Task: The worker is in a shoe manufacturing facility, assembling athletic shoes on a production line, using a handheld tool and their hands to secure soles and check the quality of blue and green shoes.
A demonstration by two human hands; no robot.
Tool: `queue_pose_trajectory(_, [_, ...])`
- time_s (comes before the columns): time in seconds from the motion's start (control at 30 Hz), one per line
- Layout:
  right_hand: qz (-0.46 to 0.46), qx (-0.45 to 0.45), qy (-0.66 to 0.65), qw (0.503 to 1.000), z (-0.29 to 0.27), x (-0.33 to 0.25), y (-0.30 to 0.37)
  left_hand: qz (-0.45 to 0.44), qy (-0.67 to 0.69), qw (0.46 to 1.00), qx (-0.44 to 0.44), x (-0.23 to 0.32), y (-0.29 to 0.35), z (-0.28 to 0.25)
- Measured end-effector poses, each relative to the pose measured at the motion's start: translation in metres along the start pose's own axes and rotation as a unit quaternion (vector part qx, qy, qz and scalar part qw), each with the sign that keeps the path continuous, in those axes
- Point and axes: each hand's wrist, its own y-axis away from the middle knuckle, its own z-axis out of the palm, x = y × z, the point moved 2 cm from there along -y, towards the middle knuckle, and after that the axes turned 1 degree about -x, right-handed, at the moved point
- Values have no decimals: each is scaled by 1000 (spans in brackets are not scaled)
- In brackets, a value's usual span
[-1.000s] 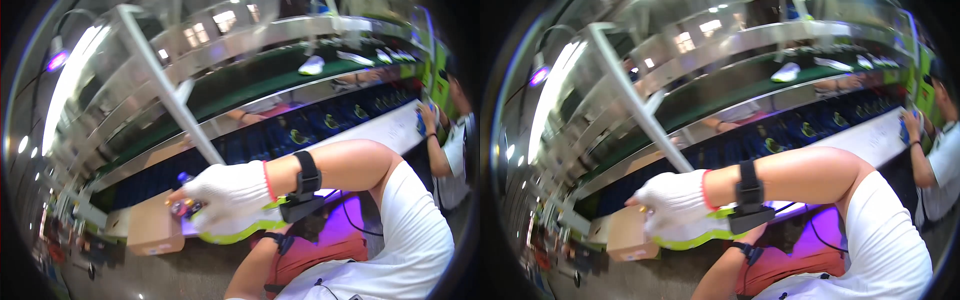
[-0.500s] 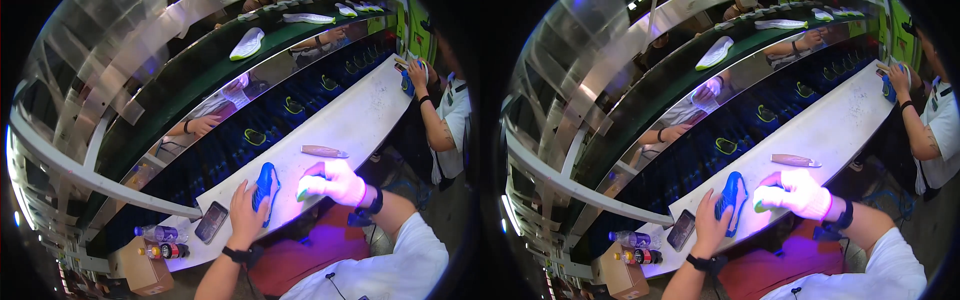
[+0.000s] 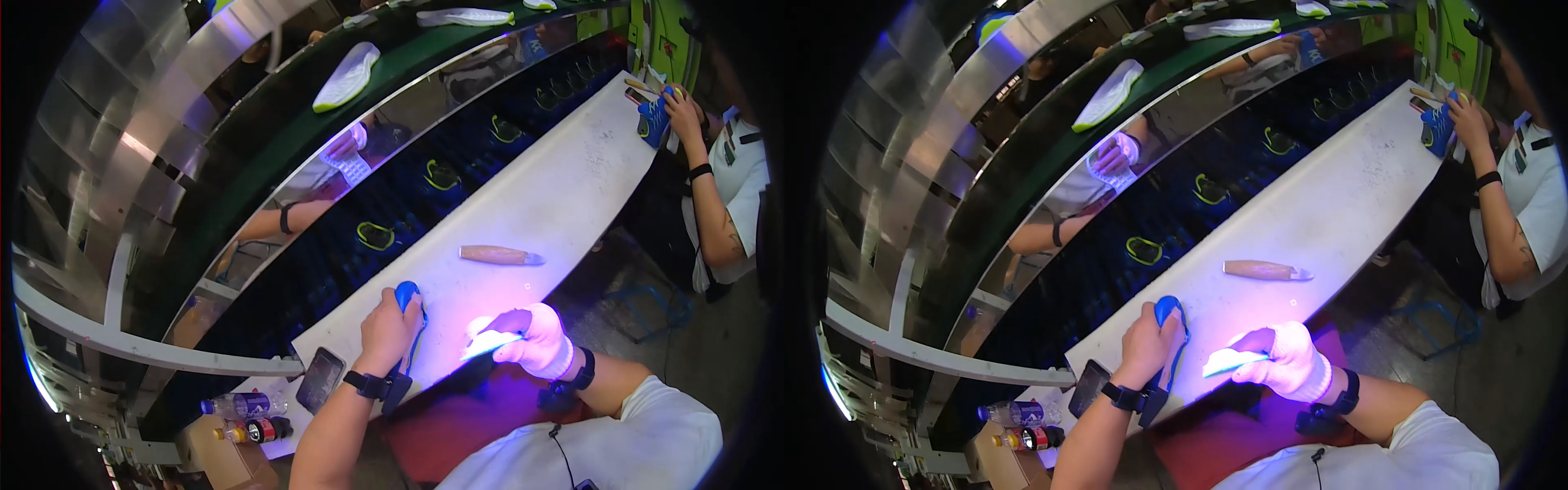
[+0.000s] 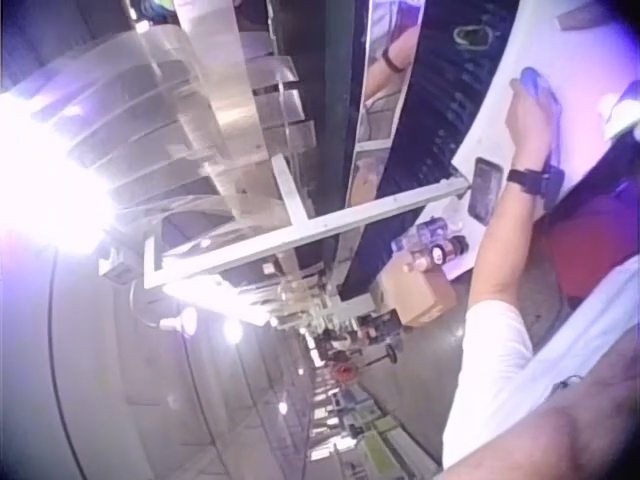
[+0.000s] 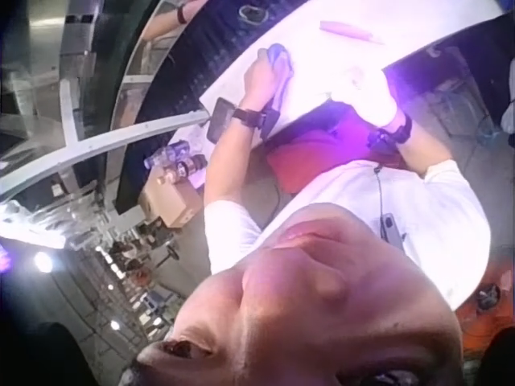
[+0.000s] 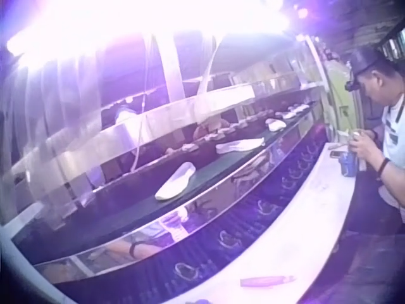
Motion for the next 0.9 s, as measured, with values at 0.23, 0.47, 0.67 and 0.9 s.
queue_pose_trajectory(0.23, [-40, 107, -57, 992, 10, 16, 13, 157, 252, 938, 180, -3, 64, -14])
queue_pose_trajectory(0.47, [0, 169, -58, 984, 10, 16, 6, 208, 423, 840, 268, -17, 112, 14])
queue_pose_trajectory(0.67, [34, 158, -77, 984, 21, 3, -3, 221, 437, 837, 243, -15, 127, 18])
queue_pose_trajectory(0.9, [72, 123, -16, 990, 25, 3, 6, 228, 495, 790, 280, -10, 141, 16])
